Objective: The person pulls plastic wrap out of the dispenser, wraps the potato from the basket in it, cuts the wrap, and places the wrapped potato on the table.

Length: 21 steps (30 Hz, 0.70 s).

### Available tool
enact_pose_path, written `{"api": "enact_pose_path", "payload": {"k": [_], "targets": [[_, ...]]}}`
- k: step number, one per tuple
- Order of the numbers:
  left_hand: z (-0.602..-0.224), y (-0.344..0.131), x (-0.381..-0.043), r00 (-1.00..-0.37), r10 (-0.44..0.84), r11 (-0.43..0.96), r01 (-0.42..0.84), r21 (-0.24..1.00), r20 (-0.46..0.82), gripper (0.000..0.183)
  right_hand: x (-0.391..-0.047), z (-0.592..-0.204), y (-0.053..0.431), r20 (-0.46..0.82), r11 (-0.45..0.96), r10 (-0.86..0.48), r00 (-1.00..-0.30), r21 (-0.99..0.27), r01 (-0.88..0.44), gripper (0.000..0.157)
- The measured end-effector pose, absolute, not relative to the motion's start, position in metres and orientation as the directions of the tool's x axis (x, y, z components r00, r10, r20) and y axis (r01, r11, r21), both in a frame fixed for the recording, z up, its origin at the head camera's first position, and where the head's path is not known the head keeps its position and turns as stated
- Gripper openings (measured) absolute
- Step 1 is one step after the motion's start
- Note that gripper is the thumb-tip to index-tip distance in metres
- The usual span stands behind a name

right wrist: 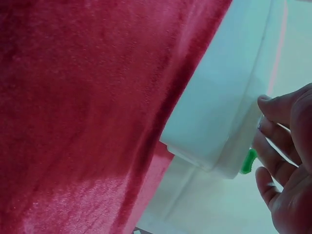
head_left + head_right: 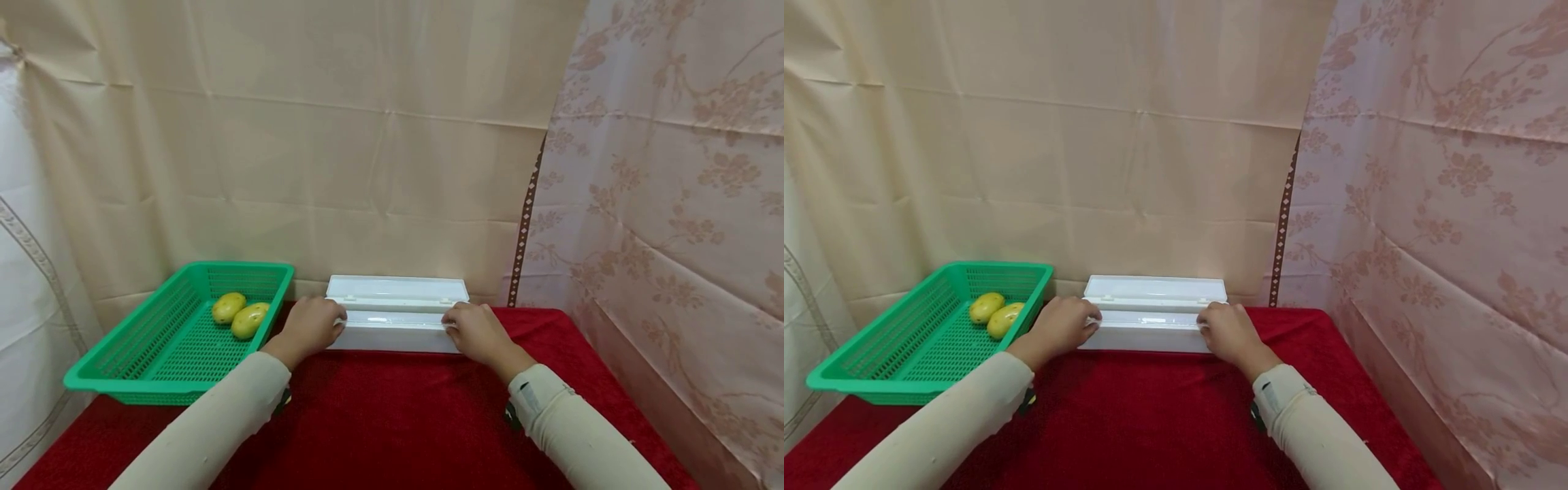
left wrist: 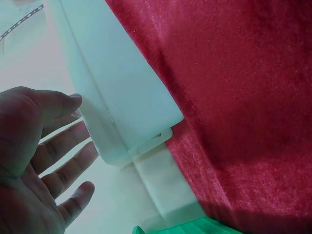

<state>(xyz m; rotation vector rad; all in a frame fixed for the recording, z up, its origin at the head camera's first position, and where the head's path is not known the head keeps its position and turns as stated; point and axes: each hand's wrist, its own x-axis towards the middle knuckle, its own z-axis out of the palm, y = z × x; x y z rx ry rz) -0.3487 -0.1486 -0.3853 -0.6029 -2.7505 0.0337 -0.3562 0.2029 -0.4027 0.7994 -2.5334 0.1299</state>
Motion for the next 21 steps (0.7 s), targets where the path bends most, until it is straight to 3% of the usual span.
{"api": "enact_pose_path", "payload": {"k": [4,13,21], "targets": [[-0.385,-0.149,-0.349,-0.866,0.404,0.913,0.402,-0.071,0.297,0.012,-0.357,-0.399,0.205,0.460,0.822,-0.495,-0.737,-0.029,-0.569,0.013],[-0.384,-0.148,-0.349,-0.878,0.384,0.919,0.392,-0.030,0.286,0.004,-0.357,-0.396,0.204,0.486,0.804,-0.496,-0.720,-0.056,-0.592,0.010],[-0.381,-0.150,-0.356,-0.903,0.333,0.927,0.366,0.079,0.270,0.007,-0.368,-0.386,0.208,0.391,0.783,-0.482,-0.784,-0.209,-0.586,0.005]]}}
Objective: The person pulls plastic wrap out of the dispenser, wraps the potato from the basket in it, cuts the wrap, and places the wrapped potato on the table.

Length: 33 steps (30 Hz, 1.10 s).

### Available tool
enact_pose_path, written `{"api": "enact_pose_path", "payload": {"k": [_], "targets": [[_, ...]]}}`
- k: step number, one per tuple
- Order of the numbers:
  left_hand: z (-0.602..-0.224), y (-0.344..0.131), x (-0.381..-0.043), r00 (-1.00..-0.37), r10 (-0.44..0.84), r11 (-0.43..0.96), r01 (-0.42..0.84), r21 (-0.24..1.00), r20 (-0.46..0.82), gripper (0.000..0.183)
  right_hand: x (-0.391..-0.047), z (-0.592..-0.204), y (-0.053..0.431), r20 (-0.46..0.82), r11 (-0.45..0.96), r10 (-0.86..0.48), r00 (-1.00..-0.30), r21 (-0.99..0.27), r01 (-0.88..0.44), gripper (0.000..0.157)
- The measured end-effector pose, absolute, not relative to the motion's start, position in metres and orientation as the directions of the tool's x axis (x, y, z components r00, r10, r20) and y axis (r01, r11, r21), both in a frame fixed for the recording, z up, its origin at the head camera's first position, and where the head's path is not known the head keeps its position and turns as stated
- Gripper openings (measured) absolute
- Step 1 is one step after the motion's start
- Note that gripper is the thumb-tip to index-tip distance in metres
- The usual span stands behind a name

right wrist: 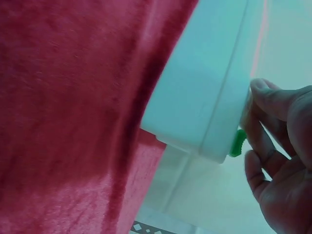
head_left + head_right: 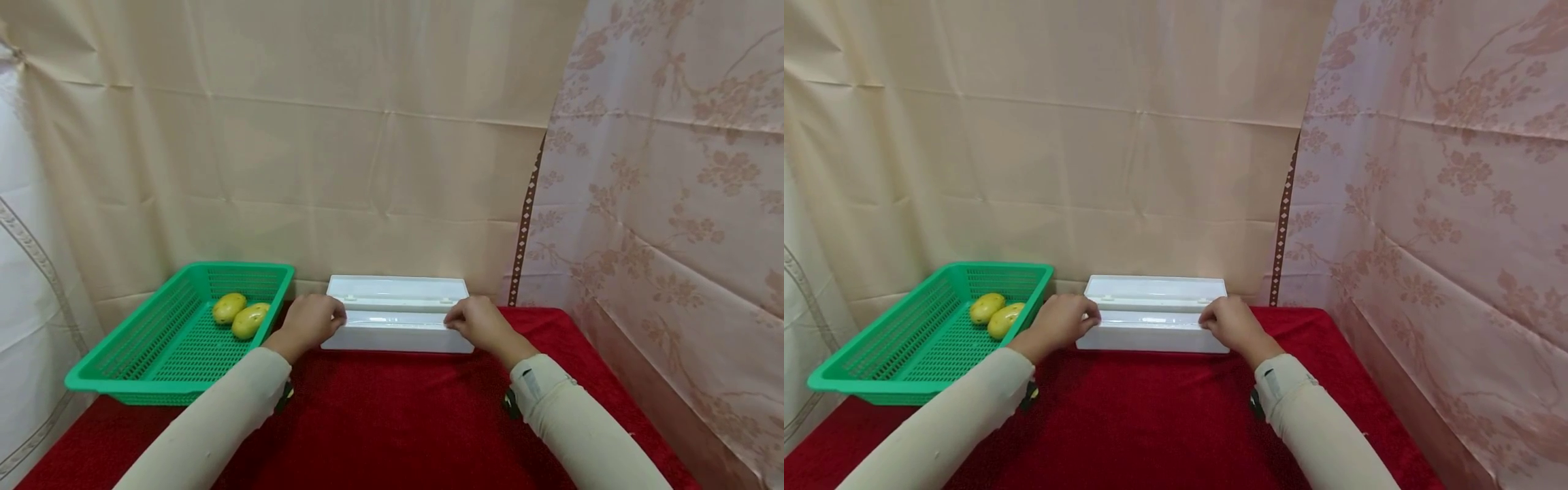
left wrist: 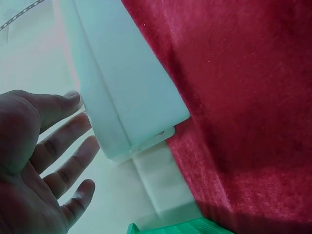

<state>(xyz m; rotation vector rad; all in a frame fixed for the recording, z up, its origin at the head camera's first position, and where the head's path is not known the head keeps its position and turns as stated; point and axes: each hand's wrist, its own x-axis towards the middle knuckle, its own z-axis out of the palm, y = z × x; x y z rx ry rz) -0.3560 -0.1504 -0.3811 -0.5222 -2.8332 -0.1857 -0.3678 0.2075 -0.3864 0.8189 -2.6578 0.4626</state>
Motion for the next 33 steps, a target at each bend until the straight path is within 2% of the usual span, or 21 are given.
{"api": "enact_pose_path", "payload": {"k": [5,8,12,17,23,28,33], "targets": [[-0.378,-0.148,-0.361,-0.898,0.322,0.927,0.363,0.091,0.301,0.009,-0.377,-0.383,0.206,0.350,0.797,-0.476,-0.807,-0.216,-0.564,0.007],[-0.376,-0.147,-0.364,-0.877,0.333,0.920,0.383,0.086,0.346,0.008,-0.379,-0.383,0.206,0.363,0.794,-0.479,-0.800,-0.209,-0.570,0.006],[-0.375,-0.148,-0.371,-0.859,0.348,0.908,0.409,0.094,0.376,0.008,-0.381,-0.385,0.205,0.395,0.781,-0.482,-0.782,-0.211,-0.588,0.012],[-0.376,-0.148,-0.378,-0.864,0.366,0.900,0.423,0.107,0.345,0.014,-0.385,-0.389,0.205,0.403,0.764,-0.515,-0.756,-0.184,-0.618,0.017],[-0.377,-0.145,-0.383,-0.881,0.361,0.903,0.412,0.121,0.307,0.018,-0.389,-0.392,0.206,0.371,0.771,-0.519,-0.770,-0.185,-0.609,0.023],[-0.379,-0.143,-0.387,-0.886,0.332,0.912,0.389,0.131,0.323,0.006,-0.392,-0.392,0.206,0.387,0.784,-0.503,-0.773,-0.170,-0.596,0.015],[-0.378,-0.144,-0.390,-0.905,0.288,0.922,0.350,0.163,0.313,0.013,-0.393,-0.389,0.204,0.382,0.826,-0.474,-0.793,-0.120,-0.551,0.013]]}}
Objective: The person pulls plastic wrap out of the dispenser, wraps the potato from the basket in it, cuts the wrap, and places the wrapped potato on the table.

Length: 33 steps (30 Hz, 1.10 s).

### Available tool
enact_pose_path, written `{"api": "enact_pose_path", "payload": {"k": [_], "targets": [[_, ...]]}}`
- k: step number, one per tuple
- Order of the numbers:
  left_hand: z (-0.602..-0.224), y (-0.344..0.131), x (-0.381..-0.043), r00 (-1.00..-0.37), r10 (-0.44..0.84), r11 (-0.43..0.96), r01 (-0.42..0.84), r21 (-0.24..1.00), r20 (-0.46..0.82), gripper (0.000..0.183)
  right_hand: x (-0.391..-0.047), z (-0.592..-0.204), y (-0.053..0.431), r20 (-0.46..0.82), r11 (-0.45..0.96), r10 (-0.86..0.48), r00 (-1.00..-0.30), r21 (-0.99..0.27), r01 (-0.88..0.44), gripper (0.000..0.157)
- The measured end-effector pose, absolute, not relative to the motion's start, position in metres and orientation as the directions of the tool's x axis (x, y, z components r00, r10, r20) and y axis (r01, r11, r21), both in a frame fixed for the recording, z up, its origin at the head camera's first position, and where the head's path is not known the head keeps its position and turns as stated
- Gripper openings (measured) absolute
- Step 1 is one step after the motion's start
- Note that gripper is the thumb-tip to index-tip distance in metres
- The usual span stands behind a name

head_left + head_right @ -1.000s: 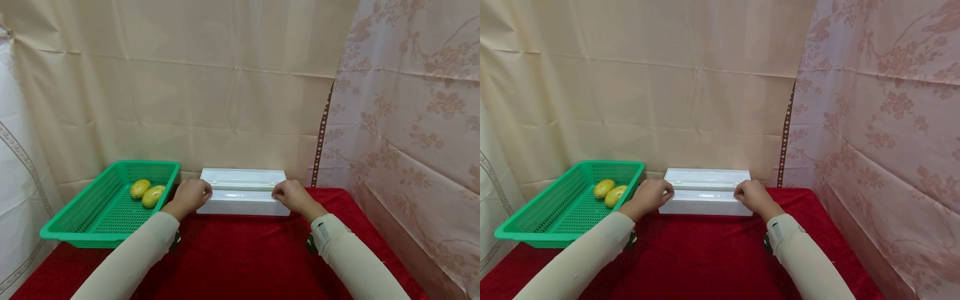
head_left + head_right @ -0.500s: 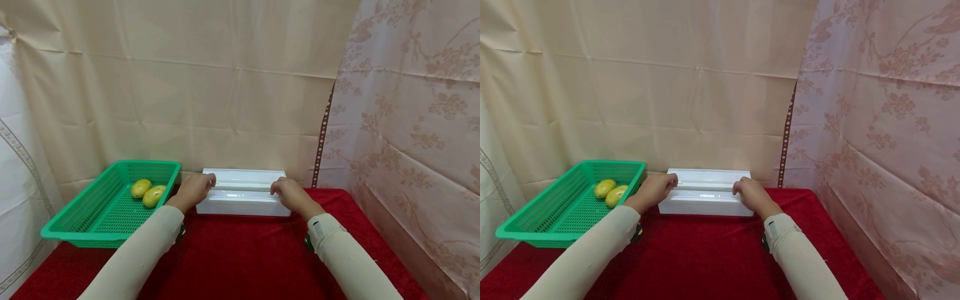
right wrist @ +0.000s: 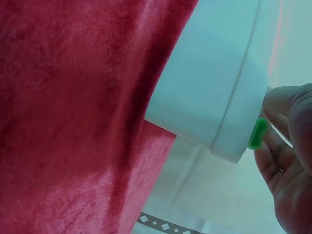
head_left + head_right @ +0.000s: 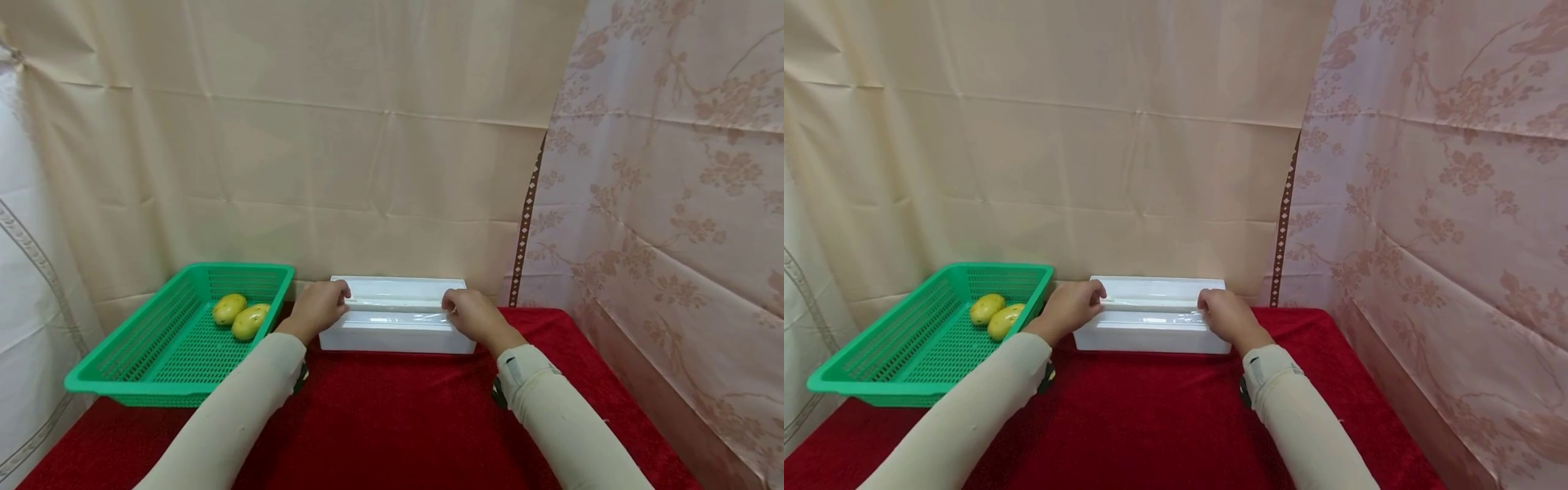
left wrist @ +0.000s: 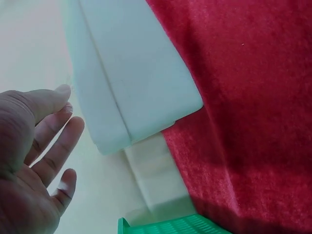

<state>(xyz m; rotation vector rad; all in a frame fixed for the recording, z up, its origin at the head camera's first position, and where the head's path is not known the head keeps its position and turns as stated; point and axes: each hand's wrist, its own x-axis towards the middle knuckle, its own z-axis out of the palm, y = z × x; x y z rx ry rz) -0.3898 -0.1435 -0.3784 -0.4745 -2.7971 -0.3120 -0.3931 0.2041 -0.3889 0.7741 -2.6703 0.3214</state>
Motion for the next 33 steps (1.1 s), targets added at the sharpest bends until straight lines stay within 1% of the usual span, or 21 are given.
{"api": "enact_pose_path", "payload": {"k": [2,4,6,8,10,12,14,16,18,21,24,26,30,33], "targets": [[-0.378,-0.145,-0.390,-0.907,0.292,0.923,0.350,0.158,0.305,0.012,-0.393,-0.388,0.203,0.361,0.852,-0.466,-0.808,-0.065,-0.520,0.012],[-0.376,-0.147,-0.390,-0.909,0.297,0.923,0.352,0.154,0.293,0.010,-0.393,-0.387,0.203,0.339,0.867,-0.474,-0.813,0.022,-0.497,0.014],[-0.375,-0.149,-0.391,-0.912,0.300,0.923,0.352,0.157,0.279,0.008,-0.393,-0.387,0.204,0.323,0.858,-0.508,-0.798,0.114,-0.501,0.019],[-0.374,-0.151,-0.391,-0.919,0.296,0.922,0.346,0.173,0.261,0.008,-0.393,-0.387,0.205,0.321,0.831,-0.556,-0.767,0.188,-0.524,0.024],[-0.373,-0.152,-0.392,-0.927,0.285,0.918,0.337,0.207,0.244,0.008,-0.393,-0.387,0.206,0.333,0.794,-0.608,-0.721,0.241,-0.558,0.029],[-0.372,-0.154,-0.392,-0.936,0.270,0.911,0.324,0.256,0.225,0.009,-0.392,-0.387,0.207,0.354,0.764,-0.644,-0.678,0.262,-0.589,0.030],[-0.371,-0.156,-0.393,-0.940,0.264,0.898,0.321,0.301,0.215,0.009,-0.393,-0.388,0.209,0.365,0.746,-0.665,-0.652,0.274,-0.607,0.030],[-0.370,-0.158,-0.393,-0.941,0.258,0.888,0.320,0.330,0.218,0.008,-0.394,-0.389,0.210,0.358,0.736,-0.675,-0.645,0.271,-0.620,0.028],[-0.369,-0.160,-0.393,-0.940,0.254,0.882,0.322,0.344,0.227,0.006,-0.396,-0.390,0.209,0.334,0.739,-0.672,-0.661,0.255,-0.623,0.025],[-0.368,-0.162,-0.393,-0.940,0.248,0.879,0.320,0.352,0.235,0.005,-0.397,-0.387,0.208,0.292,0.777,-0.629,-0.721,0.203,-0.596,0.029],[-0.367,-0.162,-0.394,-0.942,0.244,0.883,0.315,0.349,0.232,0.006,-0.396,-0.383,0.210,0.263,0.823,-0.568,-0.780,0.152,-0.548,0.038],[-0.367,-0.162,-0.394,-0.941,0.244,0.888,0.313,0.337,0.234,0.006,-0.395,-0.380,0.212,0.262,0.841,-0.540,-0.800,0.135,-0.524,0.039],[-0.367,-0.161,-0.394,-0.938,0.244,0.895,0.316,0.314,0.248,0.006,-0.395,-0.380,0.218,0.301,0.846,-0.525,-0.796,0.086,-0.526,0.024],[-0.365,-0.160,-0.393,-0.937,0.241,0.896,0.315,0.313,0.253,0.005,-0.395,-0.381,0.223,0.357,0.826,-0.528,-0.771,0.003,-0.564,0.015]]}}
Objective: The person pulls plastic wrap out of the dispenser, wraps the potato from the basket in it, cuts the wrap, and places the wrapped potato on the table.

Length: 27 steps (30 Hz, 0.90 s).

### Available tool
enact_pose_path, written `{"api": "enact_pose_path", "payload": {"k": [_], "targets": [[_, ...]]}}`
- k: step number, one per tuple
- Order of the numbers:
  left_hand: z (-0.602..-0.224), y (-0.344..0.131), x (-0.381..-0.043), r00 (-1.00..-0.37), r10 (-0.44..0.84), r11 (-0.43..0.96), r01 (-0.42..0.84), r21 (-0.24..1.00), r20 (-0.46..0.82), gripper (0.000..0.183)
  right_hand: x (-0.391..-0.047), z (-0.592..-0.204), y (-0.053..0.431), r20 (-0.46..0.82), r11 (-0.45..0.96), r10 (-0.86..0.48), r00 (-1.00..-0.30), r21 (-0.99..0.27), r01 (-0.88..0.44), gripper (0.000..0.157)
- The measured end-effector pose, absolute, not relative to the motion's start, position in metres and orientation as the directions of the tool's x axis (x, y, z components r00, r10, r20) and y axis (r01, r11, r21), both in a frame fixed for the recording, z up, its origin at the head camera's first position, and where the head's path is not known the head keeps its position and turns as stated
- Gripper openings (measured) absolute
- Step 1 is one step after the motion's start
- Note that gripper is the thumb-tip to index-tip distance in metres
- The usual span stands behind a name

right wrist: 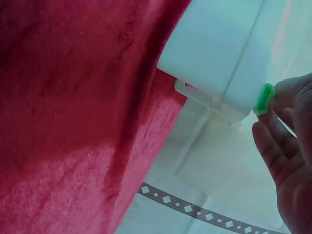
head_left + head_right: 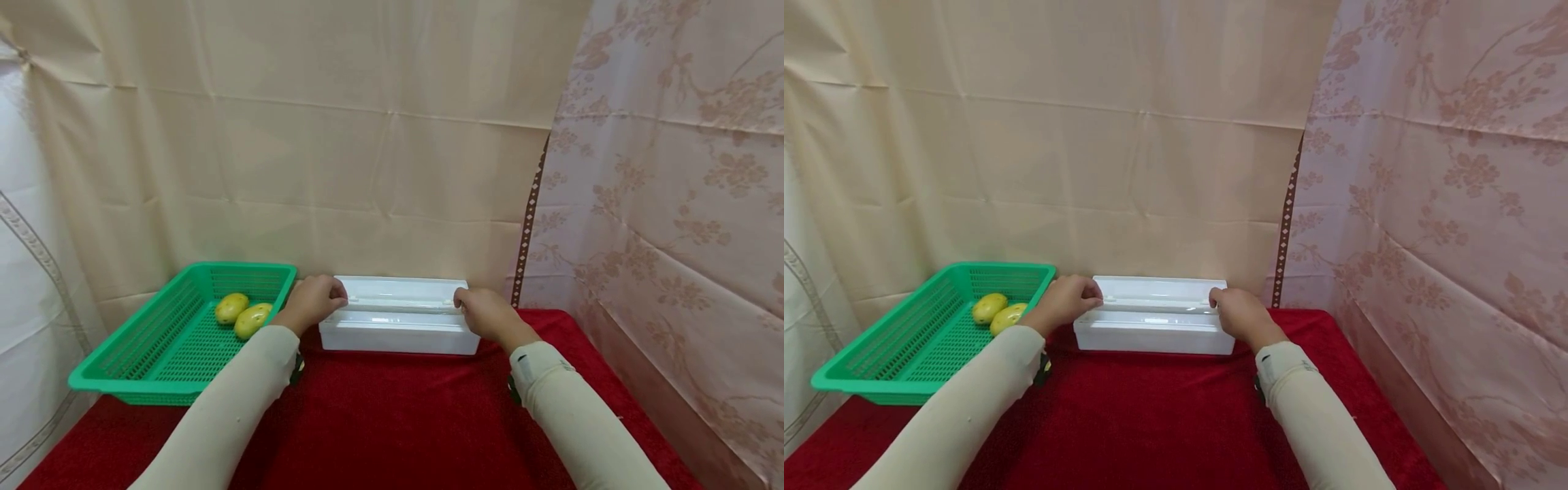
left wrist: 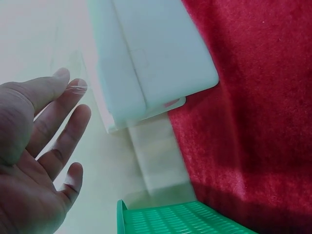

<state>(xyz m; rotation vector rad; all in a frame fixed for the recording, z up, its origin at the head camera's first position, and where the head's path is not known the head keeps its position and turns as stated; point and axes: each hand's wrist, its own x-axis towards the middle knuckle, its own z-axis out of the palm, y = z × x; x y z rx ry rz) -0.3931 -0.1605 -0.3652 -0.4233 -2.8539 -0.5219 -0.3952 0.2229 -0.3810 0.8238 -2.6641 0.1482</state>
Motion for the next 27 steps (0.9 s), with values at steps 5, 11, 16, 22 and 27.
{"api": "enact_pose_path", "payload": {"k": [5,11,16,22,27], "targets": [[-0.361,-0.161,-0.390,-0.939,0.237,0.897,0.310,0.316,0.249,0.005,-0.396,-0.380,0.229,0.387,0.778,-0.496,-0.778,-0.201,-0.596,0.015],[-0.356,-0.162,-0.390,-0.948,0.220,0.896,0.290,0.335,0.231,0.006,-0.395,-0.373,0.235,0.342,0.758,-0.404,-0.848,-0.394,-0.520,0.011],[-0.353,-0.163,-0.390,-0.946,0.218,0.896,0.291,0.334,0.240,0.007,-0.397,-0.372,0.237,0.364,0.762,-0.377,-0.852,-0.400,-0.509,0.009],[-0.349,-0.165,-0.389,-0.938,0.219,0.906,0.298,0.302,0.270,0.009,-0.396,-0.363,0.236,0.367,0.775,-0.354,-0.860,-0.400,-0.490,0.008],[-0.345,-0.167,-0.388,-0.923,0.225,0.915,0.310,0.257,0.311,0.010,-0.392,-0.352,0.236,0.384,0.791,-0.339,-0.859,-0.378,-0.481,0.008]]}}
